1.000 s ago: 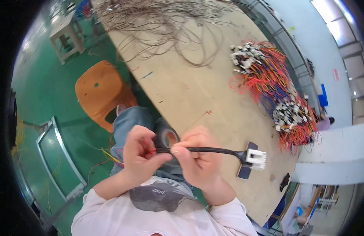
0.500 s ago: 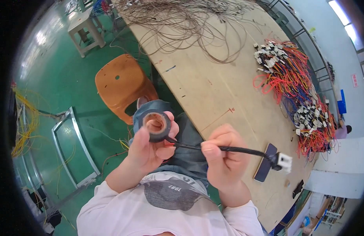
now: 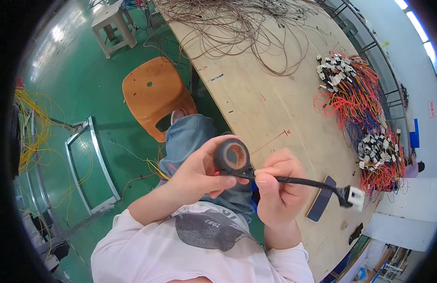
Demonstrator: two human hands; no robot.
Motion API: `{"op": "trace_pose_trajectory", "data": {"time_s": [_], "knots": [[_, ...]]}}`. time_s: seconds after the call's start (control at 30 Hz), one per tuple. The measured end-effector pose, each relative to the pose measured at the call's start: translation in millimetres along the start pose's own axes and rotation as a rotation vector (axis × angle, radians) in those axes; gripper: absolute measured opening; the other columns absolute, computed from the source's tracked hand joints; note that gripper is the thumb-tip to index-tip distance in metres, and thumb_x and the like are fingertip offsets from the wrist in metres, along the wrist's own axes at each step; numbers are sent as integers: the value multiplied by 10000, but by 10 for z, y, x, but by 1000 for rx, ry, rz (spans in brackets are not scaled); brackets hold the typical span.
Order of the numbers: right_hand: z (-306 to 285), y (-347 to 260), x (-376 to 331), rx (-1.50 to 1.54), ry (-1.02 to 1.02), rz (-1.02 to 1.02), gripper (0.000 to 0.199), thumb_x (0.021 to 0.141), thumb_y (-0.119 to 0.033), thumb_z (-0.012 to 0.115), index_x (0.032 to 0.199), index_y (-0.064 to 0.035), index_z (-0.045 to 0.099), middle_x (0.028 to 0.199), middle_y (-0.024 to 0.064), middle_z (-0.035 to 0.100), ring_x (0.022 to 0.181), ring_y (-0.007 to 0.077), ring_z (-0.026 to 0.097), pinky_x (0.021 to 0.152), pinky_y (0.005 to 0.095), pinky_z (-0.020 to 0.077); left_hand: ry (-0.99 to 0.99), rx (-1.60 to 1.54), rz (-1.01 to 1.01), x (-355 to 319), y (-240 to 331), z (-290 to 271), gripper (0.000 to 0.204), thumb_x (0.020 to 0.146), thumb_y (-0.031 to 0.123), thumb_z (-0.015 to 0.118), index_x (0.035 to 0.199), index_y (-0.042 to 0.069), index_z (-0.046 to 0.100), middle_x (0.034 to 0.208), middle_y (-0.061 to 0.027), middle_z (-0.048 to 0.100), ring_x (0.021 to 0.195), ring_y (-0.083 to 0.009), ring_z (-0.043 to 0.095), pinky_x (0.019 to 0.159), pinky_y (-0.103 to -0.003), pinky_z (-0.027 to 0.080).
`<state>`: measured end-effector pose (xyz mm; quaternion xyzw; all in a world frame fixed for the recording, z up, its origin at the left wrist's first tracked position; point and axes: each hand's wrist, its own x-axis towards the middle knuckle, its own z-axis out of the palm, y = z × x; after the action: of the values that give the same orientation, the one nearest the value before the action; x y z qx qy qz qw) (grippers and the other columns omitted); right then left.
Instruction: Applying electrical tape to wire bundles and organizing cables at a factory workstation.
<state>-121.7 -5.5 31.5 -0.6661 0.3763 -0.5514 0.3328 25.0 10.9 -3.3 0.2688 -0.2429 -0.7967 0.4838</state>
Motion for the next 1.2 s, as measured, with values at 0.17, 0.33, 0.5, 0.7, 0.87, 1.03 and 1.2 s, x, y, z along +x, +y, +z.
{"op": "trace_pose_trajectory", "data": {"time_s": [0.17,0.33,0.5,0.7,0.87,1.03,1.2], "knots": [[-15,-58,3,-37,19,16,223,829,-171,527,675,-21,466,643,50,421,595,128,350,539,253,262,36,-524,-104,-27,50,-114,445,761,180,646,1114,50,410,732,12,448,502,-55,330,424,-187,244],[-86,55,62,89,51,67,208,844,-145,496,681,-21,462,633,44,406,585,114,322,530,254,250,-148,-329,236,-75,-43,-168,417,739,307,672,991,30,487,890,-24,450,631,-68,422,476,-193,305],[-41,-61,94,145,88,135,168,760,-104,586,658,7,513,651,66,479,573,98,392,520,215,278,-74,561,555,-25,-154,-190,400,653,132,743,971,52,514,861,-37,408,564,-71,369,475,-194,335],[-45,-44,101,148,80,127,179,766,-125,591,665,1,513,664,57,480,578,91,392,516,205,270,161,468,210,108,-175,-96,592,718,47,667,1203,61,328,812,-63,539,545,-62,475,453,-208,385],[-73,13,87,75,84,134,245,821,-185,540,659,-19,462,629,55,425,581,129,363,529,252,271,-37,-248,-68,-8,-42,-35,440,783,74,586,1167,72,372,829,-73,534,480,-52,366,420,-188,277],[-119,61,63,214,108,193,100,822,-21,511,722,-16,506,710,31,486,577,39,384,497,176,282,70,-403,15,-69,32,-130,517,788,332,595,1168,67,365,848,-60,494,486,-70,354,421,-195,254],[-139,20,170,266,120,309,103,823,-21,523,723,-12,500,709,-13,460,572,9,353,483,159,245,-222,295,528,42,-190,-352,471,680,282,725,1026,70,486,901,-82,412,609,-66,370,487,-174,319]]}}
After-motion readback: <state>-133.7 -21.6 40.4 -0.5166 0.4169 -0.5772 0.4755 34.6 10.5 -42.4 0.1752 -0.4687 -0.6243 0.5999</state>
